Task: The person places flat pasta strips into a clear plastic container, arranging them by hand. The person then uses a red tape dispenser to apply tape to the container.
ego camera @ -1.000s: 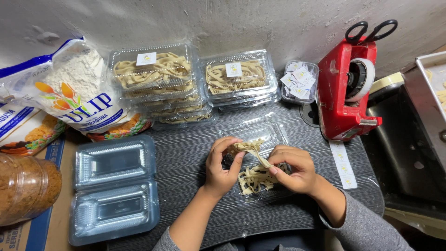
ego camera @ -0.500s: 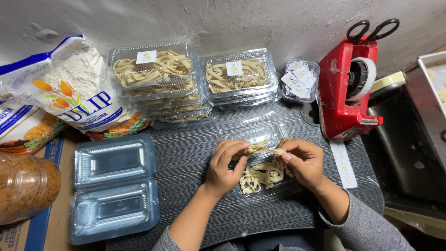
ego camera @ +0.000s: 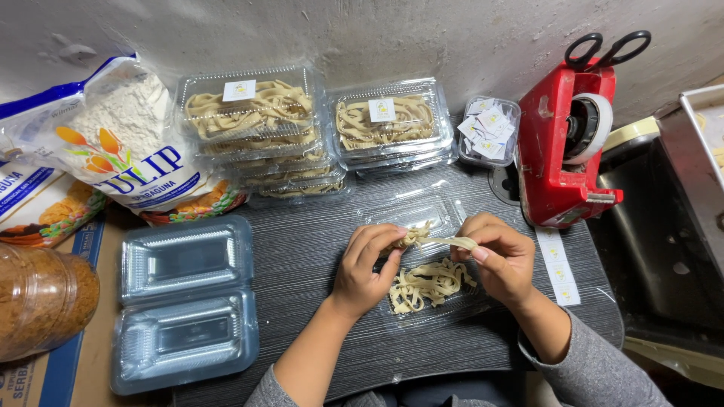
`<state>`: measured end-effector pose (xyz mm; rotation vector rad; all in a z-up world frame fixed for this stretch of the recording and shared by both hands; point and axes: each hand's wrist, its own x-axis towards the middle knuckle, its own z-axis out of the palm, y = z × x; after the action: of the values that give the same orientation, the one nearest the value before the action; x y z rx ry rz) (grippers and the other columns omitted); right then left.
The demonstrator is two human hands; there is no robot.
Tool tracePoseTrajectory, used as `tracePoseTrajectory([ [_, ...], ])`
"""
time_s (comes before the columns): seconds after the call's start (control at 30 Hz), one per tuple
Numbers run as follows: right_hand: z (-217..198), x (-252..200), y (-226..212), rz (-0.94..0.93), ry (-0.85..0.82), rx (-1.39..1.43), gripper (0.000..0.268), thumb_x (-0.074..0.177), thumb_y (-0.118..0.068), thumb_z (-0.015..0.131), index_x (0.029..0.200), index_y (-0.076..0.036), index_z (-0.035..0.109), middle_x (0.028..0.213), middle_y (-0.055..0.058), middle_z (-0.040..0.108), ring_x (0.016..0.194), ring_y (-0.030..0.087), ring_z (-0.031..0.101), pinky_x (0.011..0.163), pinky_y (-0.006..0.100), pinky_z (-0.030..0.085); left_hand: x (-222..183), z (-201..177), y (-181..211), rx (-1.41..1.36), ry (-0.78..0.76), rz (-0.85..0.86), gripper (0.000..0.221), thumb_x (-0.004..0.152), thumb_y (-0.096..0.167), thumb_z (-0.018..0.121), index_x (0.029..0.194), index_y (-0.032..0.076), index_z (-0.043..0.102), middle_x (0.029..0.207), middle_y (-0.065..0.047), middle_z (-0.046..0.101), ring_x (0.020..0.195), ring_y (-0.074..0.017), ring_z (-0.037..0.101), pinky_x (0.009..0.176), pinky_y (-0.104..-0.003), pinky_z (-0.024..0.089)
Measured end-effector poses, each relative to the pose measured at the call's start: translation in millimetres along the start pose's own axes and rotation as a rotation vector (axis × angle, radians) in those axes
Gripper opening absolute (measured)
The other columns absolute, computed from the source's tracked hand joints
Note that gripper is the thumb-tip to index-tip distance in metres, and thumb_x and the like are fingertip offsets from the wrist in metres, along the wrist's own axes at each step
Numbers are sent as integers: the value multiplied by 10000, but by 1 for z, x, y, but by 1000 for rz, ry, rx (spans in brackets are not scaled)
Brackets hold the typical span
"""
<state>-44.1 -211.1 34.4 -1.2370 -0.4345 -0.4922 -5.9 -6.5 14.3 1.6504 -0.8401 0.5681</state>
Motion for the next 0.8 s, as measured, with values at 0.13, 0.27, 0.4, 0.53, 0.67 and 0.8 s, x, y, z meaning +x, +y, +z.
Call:
tracePoseTrajectory([
  [0.13, 0, -5, -1, 39, -38, 84, 120, 900, -36, 567, 865, 52, 640, 1150, 371, 552, 831, 347, 700, 560, 416, 617, 3, -1, 2, 9, 0, -13, 318, 814, -63, 677, 1117, 31, 667, 1009, -100, 681, 891, -294, 673, 752, -403, 576],
  [0.27, 6, -5, -7, 101, -45, 144, 131, 954, -55, 525, 913, 56, 580, 1054, 384, 637, 849, 403, 733, 655, 475, 629, 5, -2, 3, 17, 4, -26, 291, 826, -54, 674, 1106, 24, 665, 999, -109, 676, 888, -305, 672, 751, -408, 575],
  [0.4, 7, -1, -13, 85, -49, 143, 113, 931, -50, 539, 883, 48, 570, 928, 383, 659, 822, 413, 736, 704, 506, 622, 3, -1, 1, 12, 6, -31, 295, 816, -56, 689, 1101, 19, 668, 993, -113, 674, 882, -305, 670, 748, -405, 574],
  [0.53, 19, 8, -28, 50, -70, 156, 121, 932, -48, 553, 878, 59, 570, 932, 376, 658, 838, 401, 738, 716, 494, 619, -2, 3, -3, -2, 30, -19, 290, 820, -33, 702, 1104, 12, 669, 992, -121, 681, 878, -309, 676, 745, -406, 574],
  [0.67, 22, 13, -36, 25, -51, 139, 107, 918, -27, 551, 892, 75, 574, 935, 406, 646, 846, 458, 731, 731, 540, 616, -4, 4, -5, -43, 65, -50, 306, 785, -22, 751, 1083, 8, 690, 966, -119, 693, 849, -299, 683, 730, -393, 576],
  [0.8, 8, 15, -30, 2, 10, 129, 118, 929, -21, 534, 923, 95, 554, 945, 422, 627, 866, 473, 721, 741, 568, 616, 1, -8, 6, -226, 62, -313, 380, 758, 37, 808, 1117, 16, 685, 966, -120, 695, 859, -261, 687, 734, -352, 563],
])
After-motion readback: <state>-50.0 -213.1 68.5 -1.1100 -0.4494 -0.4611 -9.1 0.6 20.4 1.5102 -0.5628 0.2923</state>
